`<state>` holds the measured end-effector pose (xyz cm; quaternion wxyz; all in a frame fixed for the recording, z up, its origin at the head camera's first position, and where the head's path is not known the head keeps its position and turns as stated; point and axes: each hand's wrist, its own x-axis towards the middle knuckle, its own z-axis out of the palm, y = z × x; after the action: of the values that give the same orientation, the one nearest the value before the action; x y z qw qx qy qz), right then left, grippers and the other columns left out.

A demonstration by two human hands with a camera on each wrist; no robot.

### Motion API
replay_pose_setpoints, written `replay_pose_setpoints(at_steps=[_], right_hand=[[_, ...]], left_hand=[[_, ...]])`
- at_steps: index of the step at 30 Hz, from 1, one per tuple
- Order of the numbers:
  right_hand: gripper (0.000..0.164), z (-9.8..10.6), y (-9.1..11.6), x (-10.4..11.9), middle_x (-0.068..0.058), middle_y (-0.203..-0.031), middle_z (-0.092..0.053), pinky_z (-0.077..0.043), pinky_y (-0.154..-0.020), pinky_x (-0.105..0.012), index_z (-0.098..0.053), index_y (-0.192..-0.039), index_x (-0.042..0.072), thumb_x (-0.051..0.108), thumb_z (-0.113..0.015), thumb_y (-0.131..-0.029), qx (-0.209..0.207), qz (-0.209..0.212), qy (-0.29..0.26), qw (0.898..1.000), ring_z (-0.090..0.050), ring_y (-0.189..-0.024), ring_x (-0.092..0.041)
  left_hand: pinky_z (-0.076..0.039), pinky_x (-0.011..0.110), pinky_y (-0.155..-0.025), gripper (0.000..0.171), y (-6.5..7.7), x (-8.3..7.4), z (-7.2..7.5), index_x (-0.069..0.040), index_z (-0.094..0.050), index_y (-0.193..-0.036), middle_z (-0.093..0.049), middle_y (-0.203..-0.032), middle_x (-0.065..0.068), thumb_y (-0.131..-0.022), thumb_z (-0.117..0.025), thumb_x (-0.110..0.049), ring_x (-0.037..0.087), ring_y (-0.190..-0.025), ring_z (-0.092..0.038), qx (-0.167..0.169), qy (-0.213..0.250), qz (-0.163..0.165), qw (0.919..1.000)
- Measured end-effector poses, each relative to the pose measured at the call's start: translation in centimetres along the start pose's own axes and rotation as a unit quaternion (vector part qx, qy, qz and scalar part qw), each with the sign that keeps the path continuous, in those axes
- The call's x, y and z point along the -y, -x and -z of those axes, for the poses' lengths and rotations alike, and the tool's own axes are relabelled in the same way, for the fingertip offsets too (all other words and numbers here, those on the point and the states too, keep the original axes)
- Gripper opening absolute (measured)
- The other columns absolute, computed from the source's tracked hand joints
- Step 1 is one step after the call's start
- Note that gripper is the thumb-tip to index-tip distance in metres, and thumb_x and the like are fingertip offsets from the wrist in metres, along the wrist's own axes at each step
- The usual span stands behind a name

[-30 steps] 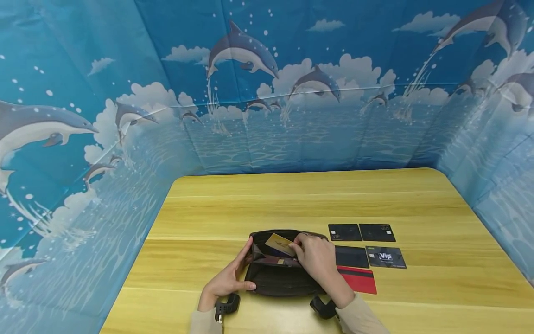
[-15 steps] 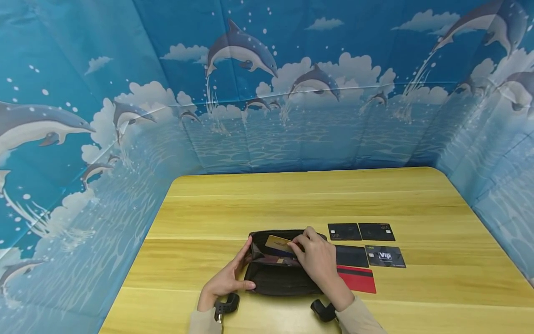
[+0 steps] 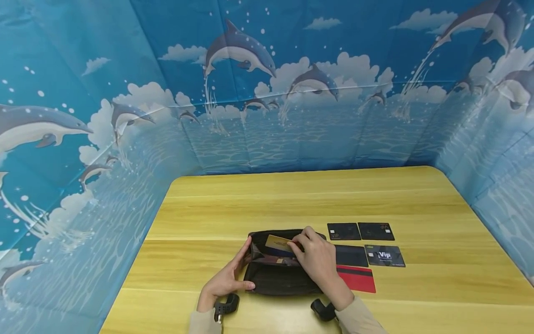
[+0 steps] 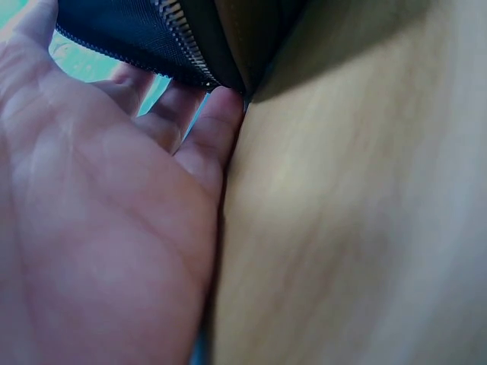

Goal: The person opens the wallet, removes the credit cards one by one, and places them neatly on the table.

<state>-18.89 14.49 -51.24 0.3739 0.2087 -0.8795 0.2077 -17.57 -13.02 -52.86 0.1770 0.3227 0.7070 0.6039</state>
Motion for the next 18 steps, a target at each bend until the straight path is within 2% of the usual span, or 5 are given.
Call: replay_pose_setpoints(at_steps=[11,18], right_hand=[[0.02,-0.13,-0.08,-0.09,0.008,-0.072,-0.048,-0.017,-0.036,-0.016,-0.071,-0.072,0.016,0.024,-0.087,-0.065,0.002,-0.006,-0.002,1.0,-0.035,-0.044,-0.002],[0.021,-0.19,0.04,-0.29,0.008,-0.073,-0.049,-0.016,-0.036,-0.017,-0.069,-0.071,0.017,0.025,-0.087,-0.064,0.001,-0.008,-0.005,1.0,-0.031,-0.044,0.0]], left_hand=[[-0.016,0.056,-0.108,0.104,-0.09,0.22,0.1,-0.015,0.0,-0.154,0.006,-0.157,0.011,-0.082,-0.073,0.0,0.034,-0.139,-0.012,0.002,0.001,0.0,1.0],[-0.016,0.058,-0.106,0.103,-0.06,0.21,0.07,-0.014,0.0,-0.154,0.006,-0.157,0.013,-0.082,-0.073,-0.001,0.039,-0.137,-0.015,0.001,0.001,-0.003,1.0]])
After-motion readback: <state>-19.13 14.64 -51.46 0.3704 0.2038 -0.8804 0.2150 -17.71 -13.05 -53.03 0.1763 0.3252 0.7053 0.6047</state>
